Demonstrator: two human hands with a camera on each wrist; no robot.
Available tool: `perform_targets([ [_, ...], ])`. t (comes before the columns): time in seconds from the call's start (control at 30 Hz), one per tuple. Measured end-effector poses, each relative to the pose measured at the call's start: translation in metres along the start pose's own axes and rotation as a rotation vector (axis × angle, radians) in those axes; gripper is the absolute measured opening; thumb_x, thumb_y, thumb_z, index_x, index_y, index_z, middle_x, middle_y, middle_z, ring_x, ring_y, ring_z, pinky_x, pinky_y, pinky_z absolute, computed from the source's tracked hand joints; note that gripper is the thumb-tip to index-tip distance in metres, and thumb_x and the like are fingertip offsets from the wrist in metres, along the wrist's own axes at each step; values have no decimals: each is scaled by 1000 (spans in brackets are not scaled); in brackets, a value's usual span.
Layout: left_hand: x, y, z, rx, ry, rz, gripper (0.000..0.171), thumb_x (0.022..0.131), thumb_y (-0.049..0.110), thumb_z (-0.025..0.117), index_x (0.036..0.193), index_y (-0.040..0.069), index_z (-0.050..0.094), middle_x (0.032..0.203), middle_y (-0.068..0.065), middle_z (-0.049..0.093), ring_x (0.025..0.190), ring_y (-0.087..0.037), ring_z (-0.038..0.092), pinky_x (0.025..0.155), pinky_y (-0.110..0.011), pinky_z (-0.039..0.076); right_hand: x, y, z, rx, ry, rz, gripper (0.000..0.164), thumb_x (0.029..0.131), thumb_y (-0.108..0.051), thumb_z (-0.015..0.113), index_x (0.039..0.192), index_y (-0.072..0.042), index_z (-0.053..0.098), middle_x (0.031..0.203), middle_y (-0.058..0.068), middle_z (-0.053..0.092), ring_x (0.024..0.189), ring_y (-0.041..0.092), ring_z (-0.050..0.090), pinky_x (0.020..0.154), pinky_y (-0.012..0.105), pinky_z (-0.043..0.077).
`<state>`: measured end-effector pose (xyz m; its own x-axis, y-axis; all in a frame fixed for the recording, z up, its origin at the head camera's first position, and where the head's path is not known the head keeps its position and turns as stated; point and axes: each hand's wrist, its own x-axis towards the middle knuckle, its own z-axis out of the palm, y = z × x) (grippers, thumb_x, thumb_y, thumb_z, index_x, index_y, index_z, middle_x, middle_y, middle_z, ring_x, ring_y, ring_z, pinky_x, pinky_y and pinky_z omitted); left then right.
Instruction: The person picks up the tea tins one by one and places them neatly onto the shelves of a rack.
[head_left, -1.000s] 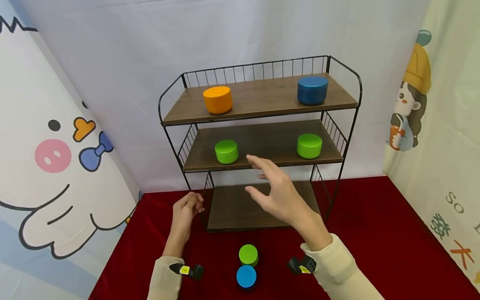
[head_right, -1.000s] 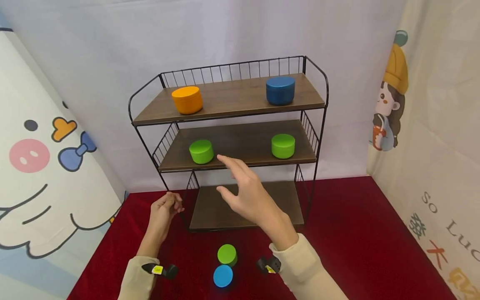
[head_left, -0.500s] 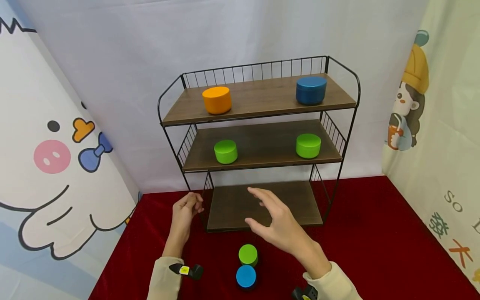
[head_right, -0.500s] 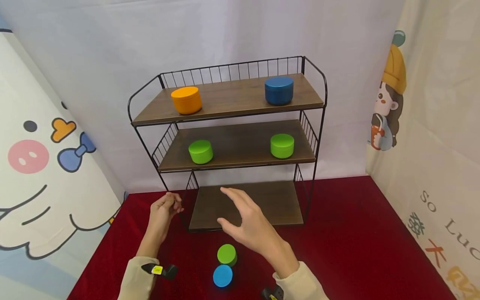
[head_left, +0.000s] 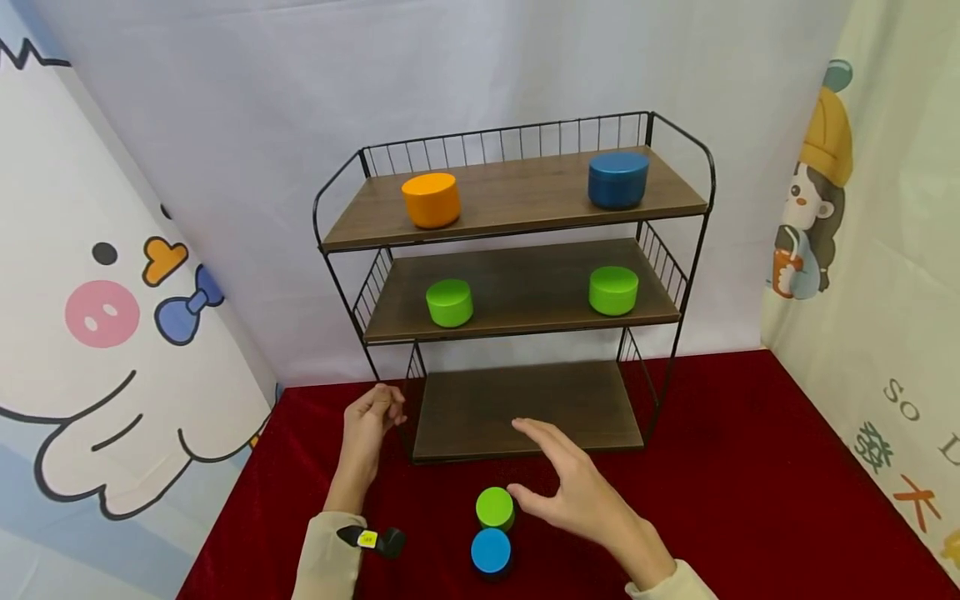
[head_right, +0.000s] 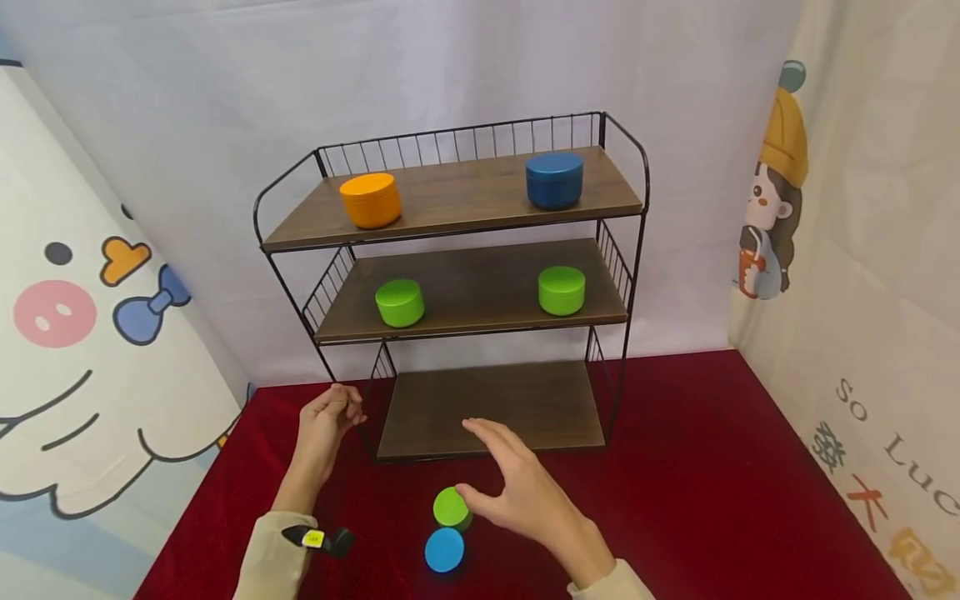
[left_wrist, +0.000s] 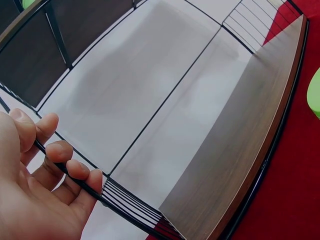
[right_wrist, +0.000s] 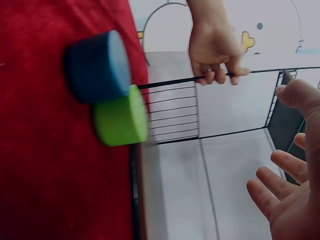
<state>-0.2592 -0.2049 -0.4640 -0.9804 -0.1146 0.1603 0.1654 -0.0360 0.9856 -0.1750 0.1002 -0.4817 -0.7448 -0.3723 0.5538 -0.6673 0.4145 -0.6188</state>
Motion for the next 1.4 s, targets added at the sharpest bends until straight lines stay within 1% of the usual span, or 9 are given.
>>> perform_targets([
  [0.17,0,-1,-1,-1,2,3,32,111,15,44,91,-6,58,75,-5,48,71,-16,51,78,-32,55,-11,9,3,-10,-34,27,77,87,-22,83,154,-19,44,153,3,50,138,27,53,105,52,52],
  [0.33,1,-1,0,-7,-4,9,31,111,15,45,91,-5,57,75,-6,48,71,-16,51,77,-30,55,-19,16,3,-61,-69,41,78,86,-25,84,153,-17,45,157,3,45,141,28,49,104,54,52],
  [0.53,1,-1,0,-13,0,10,32,111,15,45,90,-5,57,75,-6,47,70,-16,50,76,-30,54,-26,25,-2,-115,-132,45,81,85,-27,86,154,-16,45,161,4,40,145,29,45,105,52,52],
  [0.73,0,-1,-1,-14,2,7,31,111,14,45,90,-4,58,75,-6,47,70,-16,50,76,-29,54,-25,32,-7,-139,-222,24,85,85,-28,86,155,-15,42,165,3,34,148,28,41,106,49,51],
  [0.97,0,0,-1,-10,0,1,31,111,15,45,91,-4,58,75,-6,47,70,-15,50,77,-30,54,-22,38,-9,-155,-318,31,87,87,-28,85,158,-19,36,168,5,29,149,28,39,106,45,52],
  [1.1,0,0,-1,-7,-3,0,31,111,15,45,92,-5,58,75,-6,47,70,-15,50,77,-30,54,-20,42,-5,-158,-365,51,89,88,-28,84,160,-20,33,169,6,26,150,29,37,107,45,51],
  [1.23,1,-1,-1,-16,3,-1,30,111,14,45,91,-5,58,74,-6,46,70,-15,50,76,-31,54,-17,47,0,-156,-403,62,90,88,-26,84,161,-20,31,168,12,27,150,32,37,107,46,51],
  [1.4,1,-2,-1,-19,4,0,30,111,14,46,90,-4,58,74,-6,47,69,-15,50,76,-30,54,-15,52,8,-154,-434,76,92,88,-26,84,162,-21,29,167,14,28,149,33,39,107,47,51],
])
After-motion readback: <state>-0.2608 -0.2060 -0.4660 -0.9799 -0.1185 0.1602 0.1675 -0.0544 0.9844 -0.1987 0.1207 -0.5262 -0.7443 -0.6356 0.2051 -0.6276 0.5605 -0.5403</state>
